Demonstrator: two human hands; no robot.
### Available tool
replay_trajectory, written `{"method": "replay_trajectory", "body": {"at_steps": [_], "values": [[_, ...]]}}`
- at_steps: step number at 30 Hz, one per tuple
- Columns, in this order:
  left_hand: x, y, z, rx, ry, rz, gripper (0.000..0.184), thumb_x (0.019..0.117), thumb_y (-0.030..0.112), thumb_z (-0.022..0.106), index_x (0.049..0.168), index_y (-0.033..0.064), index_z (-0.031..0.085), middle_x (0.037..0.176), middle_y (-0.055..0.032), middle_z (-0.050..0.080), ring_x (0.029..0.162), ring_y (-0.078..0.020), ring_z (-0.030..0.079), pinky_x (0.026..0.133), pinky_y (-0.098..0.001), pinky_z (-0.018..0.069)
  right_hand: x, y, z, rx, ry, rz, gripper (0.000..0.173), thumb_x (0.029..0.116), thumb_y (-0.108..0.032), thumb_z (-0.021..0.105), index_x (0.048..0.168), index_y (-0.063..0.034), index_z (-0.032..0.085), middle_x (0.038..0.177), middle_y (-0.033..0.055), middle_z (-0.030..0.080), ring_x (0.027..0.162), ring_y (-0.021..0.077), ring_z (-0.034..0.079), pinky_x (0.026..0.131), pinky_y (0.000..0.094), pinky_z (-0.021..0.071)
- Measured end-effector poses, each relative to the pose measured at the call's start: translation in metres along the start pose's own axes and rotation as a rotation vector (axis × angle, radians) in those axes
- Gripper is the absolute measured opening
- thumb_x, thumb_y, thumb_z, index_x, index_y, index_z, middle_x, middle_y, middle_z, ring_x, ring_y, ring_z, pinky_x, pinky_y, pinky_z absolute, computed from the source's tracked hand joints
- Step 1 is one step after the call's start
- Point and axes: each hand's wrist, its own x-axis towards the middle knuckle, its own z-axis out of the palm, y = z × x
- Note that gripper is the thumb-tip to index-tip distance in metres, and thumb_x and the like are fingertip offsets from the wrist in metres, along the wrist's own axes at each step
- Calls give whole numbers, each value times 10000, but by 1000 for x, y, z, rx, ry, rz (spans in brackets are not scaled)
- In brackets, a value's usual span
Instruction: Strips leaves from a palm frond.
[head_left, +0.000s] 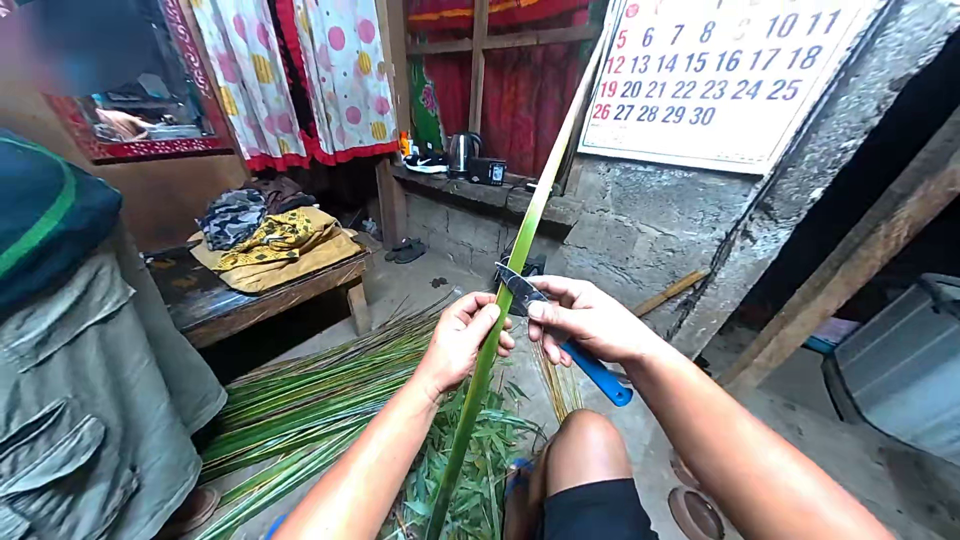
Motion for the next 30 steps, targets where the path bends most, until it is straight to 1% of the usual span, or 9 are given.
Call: {"method": "replay_trajectory", "body": {"at_steps": [3, 6, 8, 10, 12, 16, 20, 26, 30], "values": [[5, 17, 9, 14, 75, 44, 187, 1080, 97, 490, 1158, -41, 588, 875, -135, 721, 688, -204, 726, 665, -334, 643, -1, -5, -5, -30, -51, -46, 375, 1085, -172, 484, 1435, -42, 520, 915, 122, 701, 601, 178, 673, 534, 302, 603], [8, 29, 10, 27, 52, 73, 196, 1040, 23, 516, 1214, -46, 575, 916, -154, 712, 689, -216, 725, 650, -338, 647, -4, -18, -9, -86, -75, -52, 392, 1113, -236, 393, 1448, -68, 510, 870, 92, 687, 560, 150, 632, 497, 280, 565], [7, 34, 12, 30, 17, 88, 197, 1023, 7, 512, 1205, -41, 571, 953, -156, 712, 706, -222, 727, 646, -342, 647, -6, -27, -10, -78, -74, -81, 402, 1102, -211, 436, 1475, -73, 496, 830, 77, 675, 528, 123, 599, 468, 250, 533], [7, 39, 16, 11, -5, 98, 185, 1052, 47, 492, 1193, -41, 574, 949, -156, 721, 704, -218, 729, 629, -333, 641, -7, -34, -10, -74, -77, -97, 426, 1083, -176, 490, 1497, -76, 475, 838, 75, 682, 523, 109, 593, 460, 234, 522], [7, 43, 21, -11, -4, 97, 192, 1073, 90, 500, 1186, -43, 580, 924, -156, 726, 697, -216, 731, 618, -326, 640, -7, -40, -11, -58, -90, -108, 421, 1072, -142, 512, 1485, -64, 483, 851, 86, 707, 532, 114, 619, 467, 239, 538], [8, 54, 27, -102, -38, 90, 133, 1052, 32, 505, 1138, -42, 575, 923, -168, 718, 693, -212, 725, 610, -317, 630, -5, -45, -10, -64, -121, -156, 404, 1068, -119, 517, 1463, -37, 499, 898, 92, 728, 563, 122, 651, 487, 250, 563], [9, 64, 27, -93, -36, 114, 160, 1071, 75, 492, 1087, -34, 609, 886, -144, 719, 569, -114, 643, 496, -213, 536, -3, -53, -12, -98, -151, -214, 374, 1064, -126, 537, 1429, -43, 548, 898, 70, 728, 558, 98, 631, 482, 229, 544], [3, 80, 25, -162, -158, 58, 137, 1056, 84, 534, 1073, 3, 644, 816, -77, 704, 524, -48, 594, 467, -159, 495, -7, -65, -12, -214, -242, -335, 315, 1070, -165, 546, 1355, -50, 615, 883, 47, 712, 556, 55, 587, 466, 190, 491], [-2, 81, 23, -254, -239, 7, 142, 1058, 100, 538, 1046, 21, 655, 777, -54, 687, 513, -25, 570, 462, -140, 468, -10, -68, -11, -273, -263, -381, 296, 1070, -166, 548, 1324, -43, 638, 892, 31, 715, 575, 37, 584, 483, 178, 487]]}}
